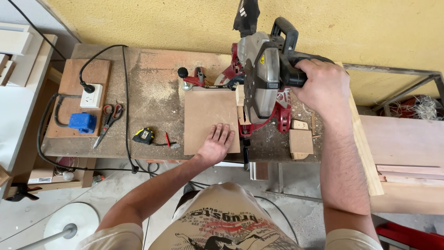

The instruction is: The person uses a miter saw to cut a small piece of wood on a workbench. They position the wood, lower the saw blade to make a cut, and then lift the blade to remove the cut piece. The person repeats this process to cut the wood into smaller segments.

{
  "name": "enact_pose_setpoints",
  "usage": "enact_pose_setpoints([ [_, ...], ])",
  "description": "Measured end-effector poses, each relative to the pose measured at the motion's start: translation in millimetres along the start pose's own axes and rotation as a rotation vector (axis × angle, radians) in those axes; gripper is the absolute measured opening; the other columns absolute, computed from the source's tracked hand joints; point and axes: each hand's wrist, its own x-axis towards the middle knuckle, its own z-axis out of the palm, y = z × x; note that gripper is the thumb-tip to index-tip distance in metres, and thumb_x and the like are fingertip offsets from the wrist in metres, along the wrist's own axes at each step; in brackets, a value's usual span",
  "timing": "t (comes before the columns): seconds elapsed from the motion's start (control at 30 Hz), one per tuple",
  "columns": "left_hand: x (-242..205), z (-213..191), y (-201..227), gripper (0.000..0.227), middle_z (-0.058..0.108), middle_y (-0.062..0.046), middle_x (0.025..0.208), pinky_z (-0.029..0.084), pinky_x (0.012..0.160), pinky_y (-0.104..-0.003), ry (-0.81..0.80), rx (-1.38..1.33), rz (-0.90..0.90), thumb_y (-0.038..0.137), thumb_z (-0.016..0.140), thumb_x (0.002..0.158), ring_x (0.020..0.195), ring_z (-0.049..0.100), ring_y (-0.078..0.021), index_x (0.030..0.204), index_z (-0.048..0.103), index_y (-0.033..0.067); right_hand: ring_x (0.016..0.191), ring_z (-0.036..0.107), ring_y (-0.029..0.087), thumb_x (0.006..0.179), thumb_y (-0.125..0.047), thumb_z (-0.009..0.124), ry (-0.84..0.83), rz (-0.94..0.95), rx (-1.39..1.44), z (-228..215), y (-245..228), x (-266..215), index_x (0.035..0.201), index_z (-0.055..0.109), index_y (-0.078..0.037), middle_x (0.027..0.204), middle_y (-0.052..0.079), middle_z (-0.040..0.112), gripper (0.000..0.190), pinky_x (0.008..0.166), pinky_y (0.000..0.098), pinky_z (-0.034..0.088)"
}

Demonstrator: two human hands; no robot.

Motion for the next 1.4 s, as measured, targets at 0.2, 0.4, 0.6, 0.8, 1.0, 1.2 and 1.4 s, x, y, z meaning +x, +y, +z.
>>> enact_pose_setpoints([
  [0.2,32.8,-57.2,-12.0,0.115,0.033,-0.029,0.161,0.018,0.127,-0.052,-0.422,-0.089,-0.139,0.041,0.081,0.059,0.151,0.031,-0.0435,0.154,0.034,-0.0047,0.092,0.076,0.025,0.082,-0.038,0.078,0.015,0.006,-0.016,-1.1,-1.1,-2.9,0.112,0.076,-0.022,0.092,0.001,0.074,0.035,0.085,0.0372,0.057],
  [0.4,87.2,-136.9,-35.1,0.134,0.012,-0.026,0.169,0.0,0.126,-0.061,-0.816,-0.225,-0.191,0.077,0.076,0.064,0.157,0.008,-0.0435,0.162,0.022,0.004,0.095,0.075,0.025,0.083,-0.038,0.077,-0.018,0.024,-0.004,0.5,-0.4,-0.8,0.116,0.075,-0.023,0.094,0.001,0.074,0.036,0.088,0.038,0.056],
  [0.6,102.2,-91.0,-74.4,0.117,0.021,-0.024,0.168,0.011,0.127,-0.058,-0.689,-0.197,-0.321,0.084,0.051,0.082,0.158,0.018,-0.0377,0.159,0.028,0.0002,0.095,0.076,0.025,0.084,-0.037,0.077,-0.025,0.029,-0.006,-2.0,-1.8,-1.8,0.115,0.075,-0.023,0.095,0.001,0.074,0.035,0.088,0.0375,0.056],
  [0.8,102.9,-60.8,-82.7,0.107,0.029,-0.021,0.166,0.02,0.124,-0.059,-0.644,-0.167,-0.321,0.074,0.054,0.082,0.155,0.026,-0.0366,0.158,0.033,0.0019,0.096,0.076,0.026,0.083,-0.033,0.081,-0.097,0.052,0.027,-13.3,-5.8,10.0,0.116,0.077,-0.021,0.097,0.003,0.077,0.036,0.089,0.0381,0.056],
  [1.0,114.9,-85.6,-86.8,0.099,-0.002,-0.023,0.17,0.002,0.128,-0.05,-0.824,-0.207,-0.282,0.069,0.037,0.098,0.157,0.002,-0.0375,0.162,0.006,0.0006,0.08,0.071,0.01,0.095,-0.028,0.083,0.063,-0.097,-0.015,-21.9,18.8,51.2,0.118,0.078,-0.024,0.093,-0.007,0.077,0.024,0.079,0.0314,0.06],
  [1.2,114.4,-91.3,-87.9,0.092,-0.001,-0.022,0.171,0.002,0.128,-0.049,-0.835,-0.211,-0.278,0.064,0.035,0.1,0.158,0.003,-0.0362,0.162,0.007,0.002,0.089,0.062,0.03,0.082,-0.025,0.081,0.475,-0.198,-0.126,2.0,48.2,78.8,0.112,0.074,-0.016,0.105,0.007,0.062,0.033,0.072,0.0402,0.044],
  [1.4,112.1,-85.4,-91.4,0.086,0.004,-0.022,0.17,0.004,0.127,-0.049,-0.809,-0.224,-0.269,0.06,0.029,0.101,0.158,0.007,-0.036,0.162,0.013,0.0016,0.135,0.045,0.048,0.089,0.022,0.084,0.548,-0.224,0.276,-24.9,9.1,63.3,0.146,0.055,0.017,0.142,0.033,0.05,0.065,0.113,0.0707,0.028],
])
